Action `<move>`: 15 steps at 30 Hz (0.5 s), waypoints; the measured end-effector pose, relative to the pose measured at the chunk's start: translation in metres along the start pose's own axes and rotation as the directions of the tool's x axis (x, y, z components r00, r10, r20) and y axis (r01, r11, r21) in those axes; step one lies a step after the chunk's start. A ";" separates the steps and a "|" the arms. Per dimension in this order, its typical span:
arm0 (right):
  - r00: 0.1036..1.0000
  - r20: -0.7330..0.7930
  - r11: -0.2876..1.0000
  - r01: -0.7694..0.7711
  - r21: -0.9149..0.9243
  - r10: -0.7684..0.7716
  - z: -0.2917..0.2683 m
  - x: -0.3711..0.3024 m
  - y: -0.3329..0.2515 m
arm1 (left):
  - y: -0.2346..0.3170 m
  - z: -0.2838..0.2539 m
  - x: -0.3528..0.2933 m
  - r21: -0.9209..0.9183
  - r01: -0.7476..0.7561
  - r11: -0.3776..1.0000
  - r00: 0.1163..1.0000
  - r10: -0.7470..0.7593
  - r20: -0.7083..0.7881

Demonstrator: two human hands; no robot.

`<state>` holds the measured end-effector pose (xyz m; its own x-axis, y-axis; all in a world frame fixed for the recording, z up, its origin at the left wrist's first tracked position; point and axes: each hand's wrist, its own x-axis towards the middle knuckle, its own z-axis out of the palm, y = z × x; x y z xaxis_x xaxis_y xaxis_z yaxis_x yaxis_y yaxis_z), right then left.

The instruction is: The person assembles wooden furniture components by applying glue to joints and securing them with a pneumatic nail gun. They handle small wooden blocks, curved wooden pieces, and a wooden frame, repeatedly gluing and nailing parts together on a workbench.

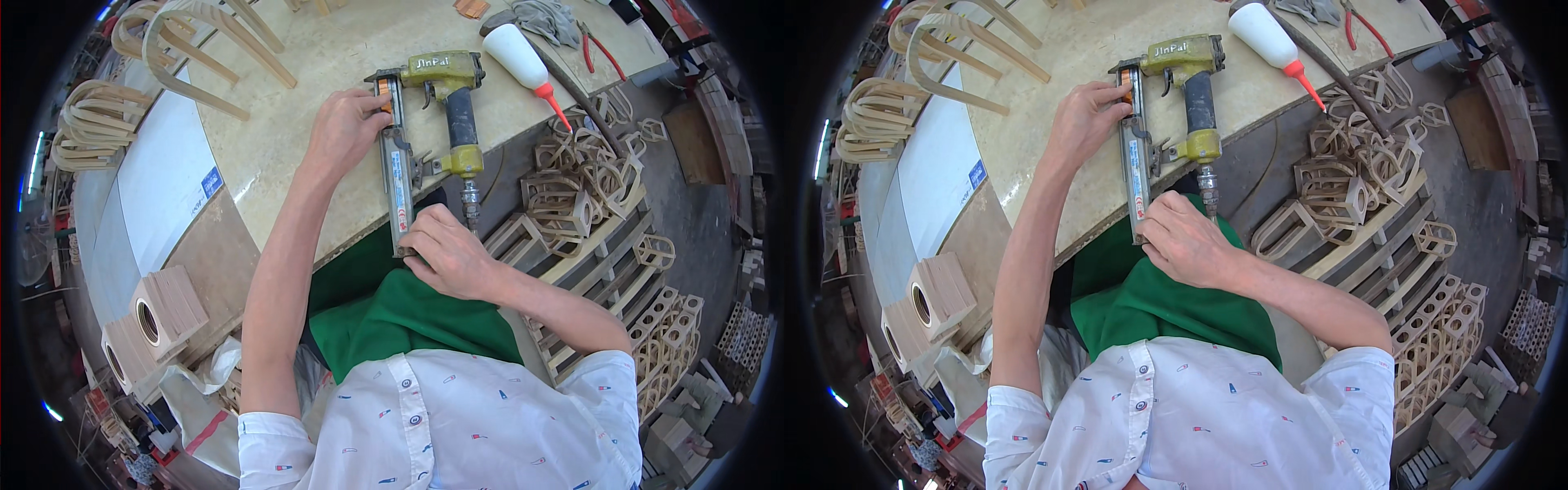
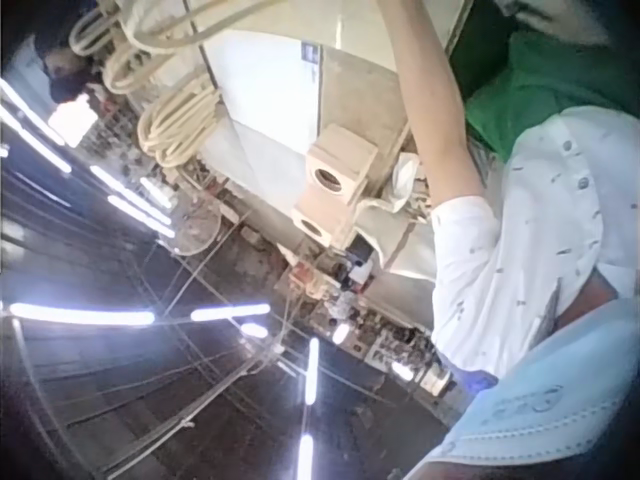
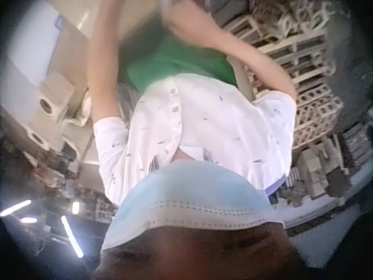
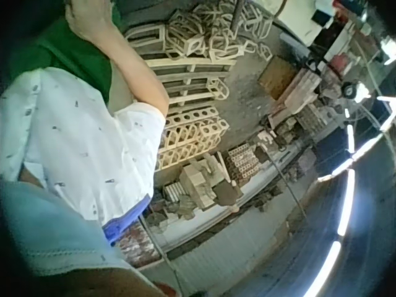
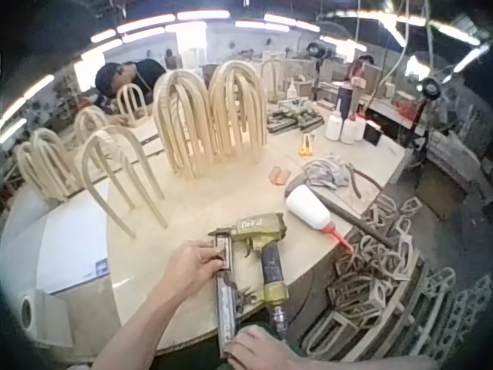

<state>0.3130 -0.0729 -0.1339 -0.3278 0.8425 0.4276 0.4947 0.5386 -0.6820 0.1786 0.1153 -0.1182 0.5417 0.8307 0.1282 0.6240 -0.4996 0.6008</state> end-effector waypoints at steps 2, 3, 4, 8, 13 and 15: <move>0.999 -0.002 0.999 -0.039 0.005 0.039 0.000 -0.002 -0.003 | -0.001 0.002 -0.002 0.000 -0.023 1.000 1.000 0.023 -0.018; 0.998 -0.003 0.998 -0.060 0.008 0.060 0.000 -0.002 -0.004 | -0.001 0.003 -0.003 -0.001 -0.035 0.999 0.999 0.035 -0.026; 0.998 -0.008 0.999 -0.054 0.004 0.054 0.000 -0.001 -0.004 | 0.000 0.002 -0.003 0.012 -0.040 0.999 0.998 0.041 -0.039; 0.998 -0.009 0.998 -0.058 0.003 0.058 0.001 -0.002 -0.004 | -0.001 0.007 -0.009 0.065 -0.100 0.993 0.988 0.107 -0.110; 0.998 -0.005 0.998 -0.057 0.004 0.057 0.001 -0.003 -0.002 | 0.001 0.001 -0.008 0.113 -0.159 0.981 0.984 0.166 -0.064; 0.998 -0.004 0.998 -0.062 0.007 0.062 -0.001 -0.002 -0.004 | 0.004 -0.007 -0.003 0.153 -0.165 0.974 0.986 0.166 0.005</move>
<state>0.3122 -0.0766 -0.1315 -0.2936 0.8742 0.3867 0.5085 0.4854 -0.7112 0.1755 0.1122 -0.1107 0.6402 0.7353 0.2225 0.6053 -0.6612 0.4432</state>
